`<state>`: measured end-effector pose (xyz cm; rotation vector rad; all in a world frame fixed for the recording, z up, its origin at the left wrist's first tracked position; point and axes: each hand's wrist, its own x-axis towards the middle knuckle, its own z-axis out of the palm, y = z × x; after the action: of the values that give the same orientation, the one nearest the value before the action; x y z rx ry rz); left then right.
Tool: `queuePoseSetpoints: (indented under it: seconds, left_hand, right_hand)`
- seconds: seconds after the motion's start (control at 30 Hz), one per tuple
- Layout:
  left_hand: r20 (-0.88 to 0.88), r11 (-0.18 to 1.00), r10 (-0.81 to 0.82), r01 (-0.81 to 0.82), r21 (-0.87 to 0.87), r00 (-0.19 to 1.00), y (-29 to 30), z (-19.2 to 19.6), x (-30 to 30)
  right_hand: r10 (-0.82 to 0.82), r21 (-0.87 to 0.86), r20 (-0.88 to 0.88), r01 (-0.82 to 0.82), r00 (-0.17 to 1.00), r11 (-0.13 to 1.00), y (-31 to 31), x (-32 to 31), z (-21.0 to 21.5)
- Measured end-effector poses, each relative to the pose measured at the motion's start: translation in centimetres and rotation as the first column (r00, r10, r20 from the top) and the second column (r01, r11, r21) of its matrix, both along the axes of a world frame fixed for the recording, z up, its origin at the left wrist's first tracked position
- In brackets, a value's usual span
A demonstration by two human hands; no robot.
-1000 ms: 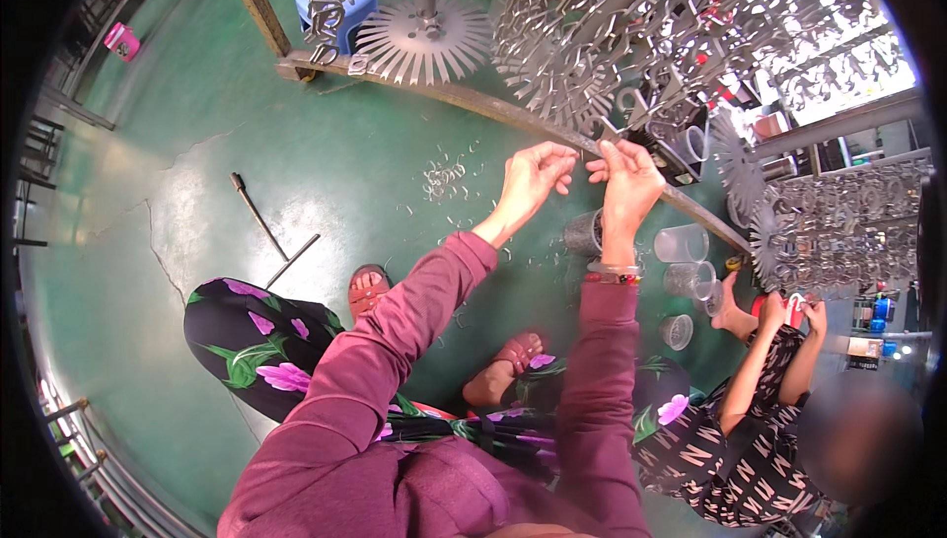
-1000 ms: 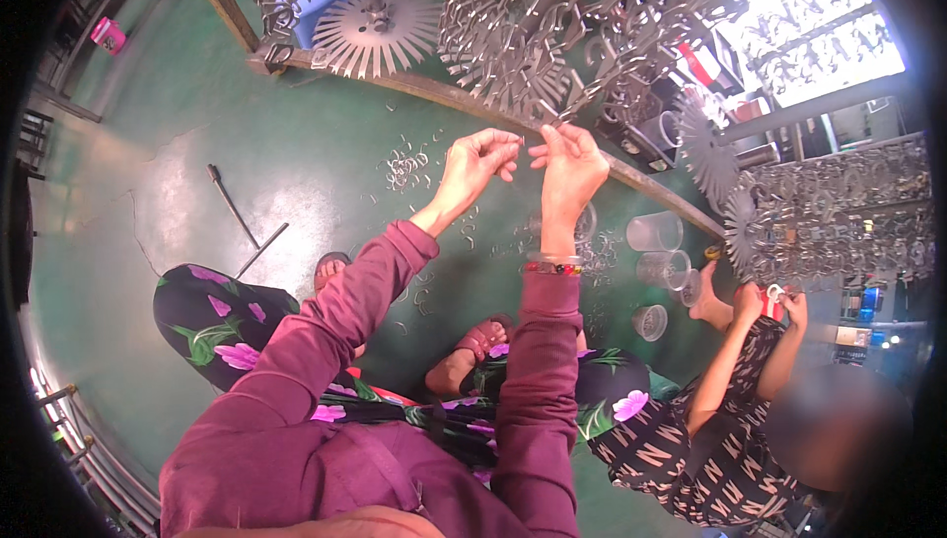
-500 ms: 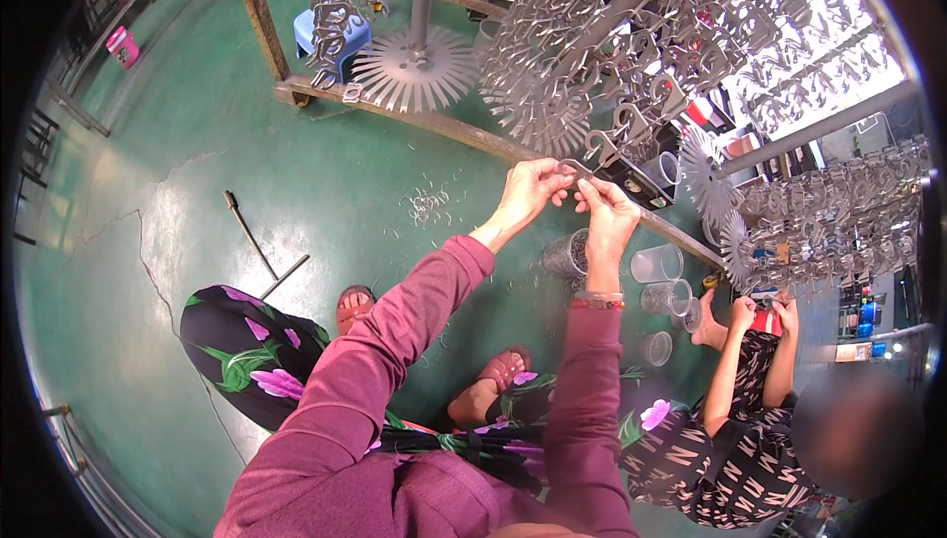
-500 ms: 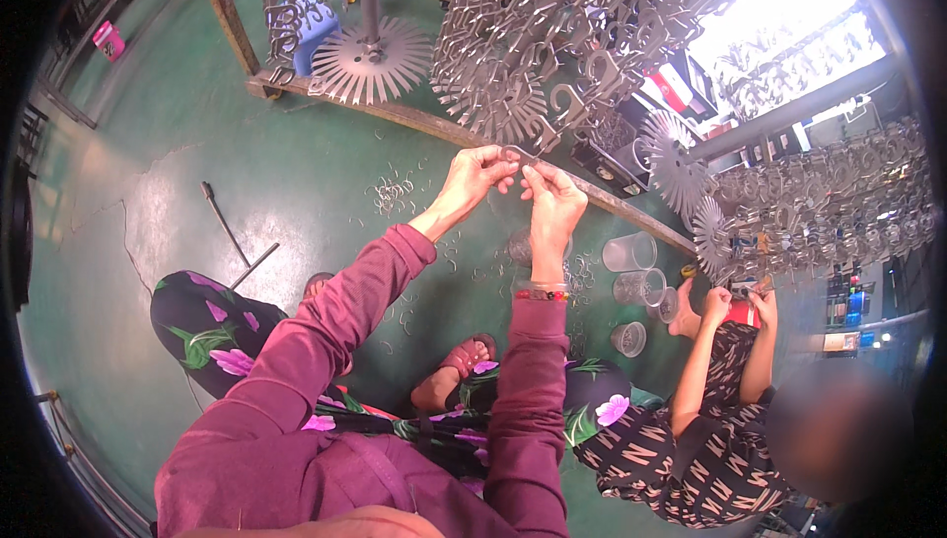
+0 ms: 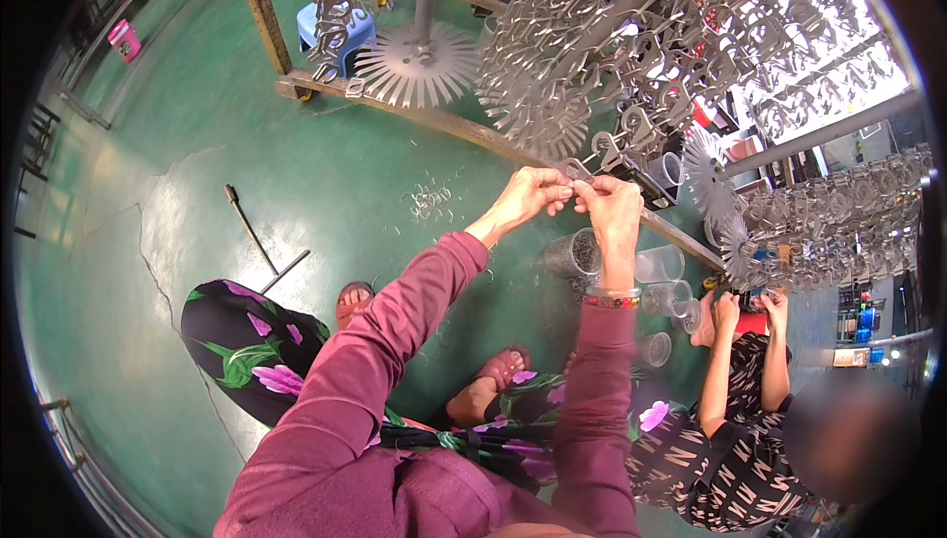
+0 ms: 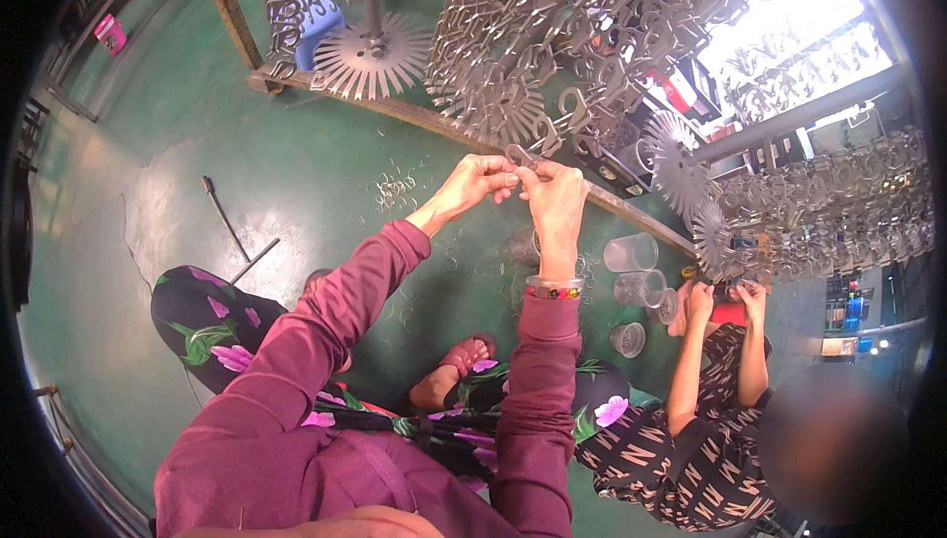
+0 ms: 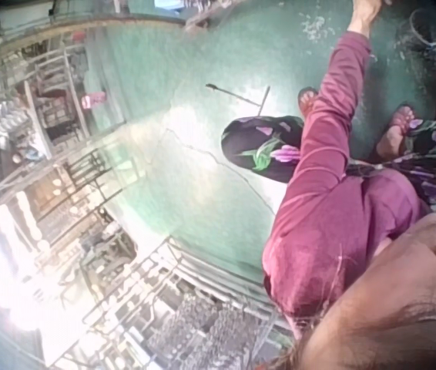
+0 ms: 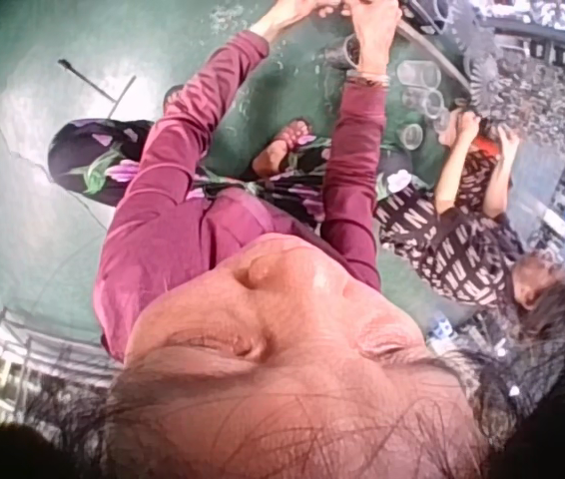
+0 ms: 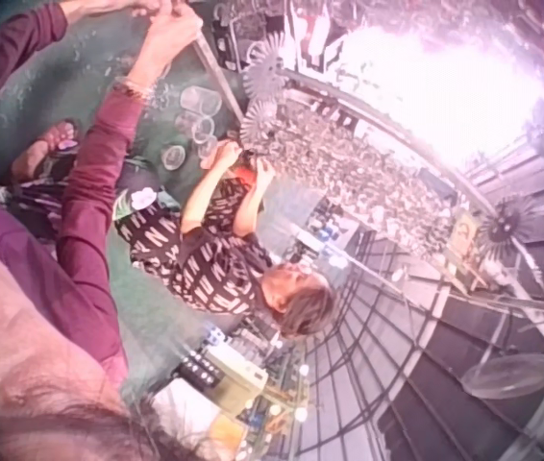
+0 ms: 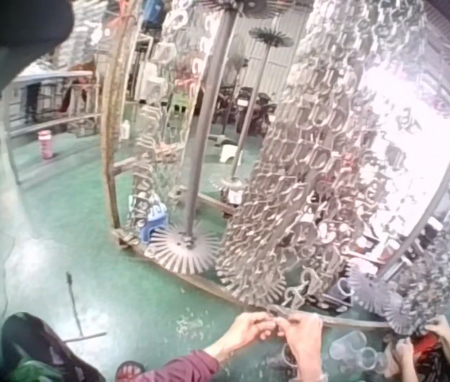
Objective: The person sits on the floor and repeatedly picks up small metal rings and hooks, then attaches them to a hanging metal rack. The person works continuously, linking the small parts by hand without using tools.
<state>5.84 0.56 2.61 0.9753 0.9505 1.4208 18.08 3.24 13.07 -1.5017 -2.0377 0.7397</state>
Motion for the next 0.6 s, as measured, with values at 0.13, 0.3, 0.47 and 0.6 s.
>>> queuePoseSetpoints:
  seconds: [0.13,0.3,0.47,0.6]
  left_hand:
    - [0.26,0.991,-0.054,0.084,-0.106,0.964,-0.9,-1.3,-0.9]
    - [0.485,0.986,0.095,-0.016,-0.165,0.869,-0.8,-2.9,-4.6]
    - [0.594,0.989,0.024,0.068,-0.132,0.804,1.7,-2.4,-6.5]
    - [0.448,0.966,0.087,0.035,-0.258,0.89,2.2,-0.7,-6.5]
  right_hand:
    - [-0.018,0.066,0.132,0.009,0.991,0.998,0.1,-0.8,0.4]
    - [-0.021,0.049,0.073,0.017,0.997,0.999,1.2,-2.8,0.2]
    - [-0.063,0.007,0.049,0.063,0.997,0.998,3.1,-4.3,0.2]
    - [-0.053,0.006,0.031,0.053,0.998,0.999,4.5,-4.6,0.0]
